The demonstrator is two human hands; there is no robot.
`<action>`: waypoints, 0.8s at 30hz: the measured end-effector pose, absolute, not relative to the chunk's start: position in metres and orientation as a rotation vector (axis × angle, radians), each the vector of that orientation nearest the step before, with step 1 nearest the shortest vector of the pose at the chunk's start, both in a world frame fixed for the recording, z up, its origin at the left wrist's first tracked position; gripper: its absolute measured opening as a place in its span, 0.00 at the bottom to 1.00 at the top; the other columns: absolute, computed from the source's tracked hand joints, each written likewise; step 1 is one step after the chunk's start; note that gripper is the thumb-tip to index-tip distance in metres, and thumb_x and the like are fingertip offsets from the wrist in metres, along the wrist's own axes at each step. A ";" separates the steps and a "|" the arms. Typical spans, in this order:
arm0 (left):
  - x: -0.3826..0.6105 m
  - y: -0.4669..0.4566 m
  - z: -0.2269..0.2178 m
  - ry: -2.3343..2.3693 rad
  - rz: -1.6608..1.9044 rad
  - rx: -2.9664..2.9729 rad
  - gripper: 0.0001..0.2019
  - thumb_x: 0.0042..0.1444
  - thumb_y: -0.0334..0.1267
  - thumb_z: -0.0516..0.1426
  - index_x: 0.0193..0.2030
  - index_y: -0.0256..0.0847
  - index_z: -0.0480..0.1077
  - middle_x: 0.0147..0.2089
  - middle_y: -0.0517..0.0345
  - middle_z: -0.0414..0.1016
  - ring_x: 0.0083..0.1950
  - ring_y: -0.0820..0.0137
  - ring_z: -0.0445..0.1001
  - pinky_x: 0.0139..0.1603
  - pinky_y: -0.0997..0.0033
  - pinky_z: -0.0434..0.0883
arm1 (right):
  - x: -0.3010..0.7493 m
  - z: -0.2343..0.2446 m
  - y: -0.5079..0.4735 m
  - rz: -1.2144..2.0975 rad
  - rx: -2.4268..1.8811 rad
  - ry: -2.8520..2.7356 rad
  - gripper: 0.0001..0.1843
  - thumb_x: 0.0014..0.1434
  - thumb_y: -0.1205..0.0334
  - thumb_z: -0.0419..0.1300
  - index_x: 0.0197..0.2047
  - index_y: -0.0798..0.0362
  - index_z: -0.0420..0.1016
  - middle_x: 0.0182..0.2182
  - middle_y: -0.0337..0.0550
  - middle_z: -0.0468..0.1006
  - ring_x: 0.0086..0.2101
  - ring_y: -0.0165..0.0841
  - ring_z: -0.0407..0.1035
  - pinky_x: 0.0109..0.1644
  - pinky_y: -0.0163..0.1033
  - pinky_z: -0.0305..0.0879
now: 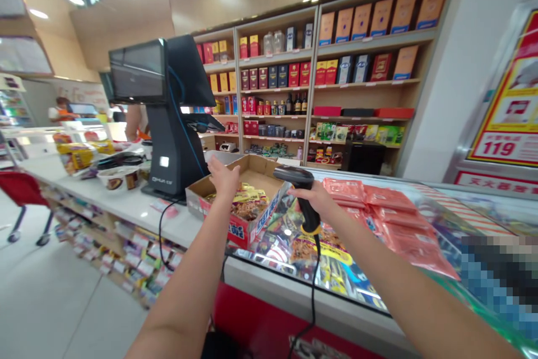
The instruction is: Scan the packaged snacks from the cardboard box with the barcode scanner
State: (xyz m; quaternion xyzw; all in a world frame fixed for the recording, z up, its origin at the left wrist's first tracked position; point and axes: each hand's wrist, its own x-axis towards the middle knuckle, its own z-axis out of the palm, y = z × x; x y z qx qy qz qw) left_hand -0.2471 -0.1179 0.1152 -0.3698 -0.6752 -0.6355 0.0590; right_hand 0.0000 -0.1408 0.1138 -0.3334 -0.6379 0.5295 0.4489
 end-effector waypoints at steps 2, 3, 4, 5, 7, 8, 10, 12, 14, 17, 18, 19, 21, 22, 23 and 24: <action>-0.247 -0.123 0.114 -2.005 -1.853 -1.123 0.38 0.50 0.34 0.61 0.67 0.34 0.51 0.72 0.30 0.46 0.74 0.50 0.45 0.69 0.45 0.51 | -0.003 0.111 -0.143 1.318 -0.825 -1.580 0.13 0.36 0.57 0.68 0.25 0.53 0.72 0.11 0.36 0.70 0.13 0.31 0.64 0.18 0.35 0.62; -0.242 -0.125 0.112 -1.942 -1.839 -1.174 0.35 0.52 0.34 0.60 0.66 0.35 0.53 0.73 0.32 0.45 0.74 0.51 0.44 0.70 0.47 0.51 | -0.002 0.109 -0.144 1.315 -0.828 -1.578 0.13 0.37 0.56 0.68 0.25 0.53 0.72 0.11 0.36 0.70 0.13 0.31 0.64 0.18 0.35 0.62; -0.235 -0.126 0.110 -1.861 -1.831 -1.251 0.32 0.53 0.34 0.59 0.65 0.35 0.57 0.72 0.34 0.47 0.74 0.53 0.46 0.70 0.50 0.52 | 0.000 0.107 -0.144 1.309 -0.834 -1.575 0.13 0.37 0.56 0.68 0.25 0.53 0.71 0.11 0.36 0.70 0.13 0.31 0.64 0.18 0.35 0.62; -0.225 -0.127 0.107 -1.780 -1.816 -1.354 0.28 0.53 0.34 0.59 0.62 0.36 0.61 0.71 0.36 0.51 0.73 0.55 0.50 0.70 0.53 0.54 | 0.004 0.104 -0.143 1.298 -0.842 -1.568 0.14 0.37 0.56 0.68 0.24 0.53 0.71 0.11 0.36 0.70 0.13 0.31 0.65 0.19 0.35 0.62; -0.200 -0.130 0.096 -1.678 -1.739 -1.647 0.18 0.55 0.34 0.58 0.53 0.37 0.70 0.64 0.41 0.66 0.67 0.57 0.62 0.67 0.56 0.60 | 0.017 0.098 -0.140 1.269 -0.868 -1.546 0.14 0.38 0.55 0.68 0.24 0.53 0.71 0.10 0.36 0.70 0.13 0.31 0.65 0.19 0.35 0.62; -0.186 -0.132 0.087 -1.654 -1.660 -1.854 0.14 0.55 0.35 0.57 0.49 0.39 0.72 0.58 0.44 0.72 0.62 0.58 0.68 0.65 0.57 0.63 | 0.026 0.094 -0.139 1.255 -0.887 -1.536 0.14 0.38 0.55 0.68 0.25 0.54 0.71 0.11 0.37 0.70 0.13 0.31 0.65 0.18 0.35 0.62; -0.157 -0.139 0.064 -1.584 -1.401 -2.339 0.12 0.56 0.38 0.58 0.46 0.41 0.75 0.49 0.49 0.78 0.54 0.60 0.75 0.61 0.58 0.68 | 0.047 0.086 -0.137 1.226 -0.938 -1.506 0.14 0.40 0.54 0.68 0.26 0.54 0.72 0.11 0.38 0.71 0.14 0.32 0.65 0.18 0.35 0.61; -0.129 -0.147 0.036 -1.382 -1.055 -2.755 0.22 0.53 0.45 0.62 0.55 0.43 0.73 0.58 0.48 0.74 0.60 0.58 0.71 0.63 0.58 0.67 | 0.072 0.078 -0.137 1.195 -0.981 -1.466 0.14 0.40 0.55 0.68 0.27 0.54 0.73 0.12 0.37 0.72 0.14 0.32 0.66 0.18 0.35 0.61; -0.104 -0.154 0.010 -1.187 -0.720 -2.953 0.35 0.50 0.52 0.63 0.65 0.47 0.64 0.69 0.47 0.60 0.69 0.51 0.59 0.66 0.49 0.60 | 0.096 0.069 -0.140 1.160 -1.049 -1.391 0.14 0.39 0.56 0.69 0.28 0.54 0.73 0.13 0.36 0.71 0.14 0.31 0.66 0.18 0.35 0.61; -0.078 -0.154 -0.016 -1.038 -0.378 -2.970 0.35 0.56 0.58 0.56 0.70 0.57 0.55 0.74 0.53 0.49 0.73 0.43 0.47 0.65 0.32 0.51 | 0.124 0.056 -0.148 1.154 -1.188 -1.315 0.13 0.40 0.55 0.68 0.24 0.54 0.72 0.12 0.38 0.71 0.14 0.31 0.64 0.18 0.36 0.61; -0.073 -0.150 -0.020 -1.028 -0.316 -2.943 0.32 0.59 0.57 0.53 0.69 0.59 0.55 0.74 0.55 0.49 0.73 0.44 0.47 0.64 0.29 0.50 | 0.131 0.053 -0.151 1.165 -1.214 -1.303 0.13 0.41 0.55 0.67 0.23 0.54 0.71 0.11 0.40 0.71 0.14 0.31 0.64 0.18 0.36 0.61; -0.071 -0.145 -0.022 -1.035 -0.276 -2.913 0.28 0.62 0.55 0.50 0.69 0.61 0.55 0.74 0.57 0.50 0.73 0.45 0.48 0.64 0.29 0.49 | 0.137 0.049 -0.155 1.175 -1.228 -1.294 0.12 0.41 0.55 0.67 0.22 0.54 0.71 0.11 0.41 0.71 0.14 0.31 0.64 0.18 0.36 0.60; -0.072 -0.134 -0.020 -1.074 -0.242 -2.859 0.24 0.65 0.50 0.48 0.68 0.62 0.56 0.73 0.59 0.52 0.72 0.49 0.51 0.65 0.32 0.50 | 0.146 0.043 -0.162 1.184 -1.236 -1.275 0.12 0.41 0.55 0.66 0.23 0.54 0.71 0.11 0.42 0.72 0.14 0.31 0.64 0.19 0.36 0.60; -0.076 -0.128 -0.017 -1.096 -0.236 -2.846 0.23 0.65 0.47 0.48 0.68 0.62 0.58 0.73 0.59 0.52 0.72 0.51 0.52 0.66 0.34 0.51 | 0.150 0.039 -0.167 1.184 -1.240 -1.263 0.12 0.41 0.55 0.66 0.23 0.54 0.71 0.11 0.42 0.72 0.14 0.31 0.64 0.19 0.35 0.60; -0.082 -0.123 -0.014 -1.122 -0.236 -2.844 0.23 0.65 0.45 0.49 0.66 0.61 0.60 0.73 0.59 0.53 0.71 0.52 0.53 0.67 0.37 0.52 | 0.153 0.035 -0.171 1.184 -1.248 -1.249 0.12 0.40 0.55 0.66 0.24 0.55 0.72 0.10 0.41 0.71 0.13 0.31 0.64 0.19 0.35 0.60; -0.088 -0.119 -0.011 -1.152 -0.243 -2.853 0.22 0.64 0.44 0.51 0.65 0.60 0.62 0.73 0.60 0.53 0.71 0.53 0.55 0.67 0.40 0.53 | 0.157 0.031 -0.176 1.187 -1.260 -1.237 0.13 0.40 0.55 0.67 0.26 0.55 0.73 0.10 0.42 0.72 0.14 0.31 0.64 0.20 0.35 0.60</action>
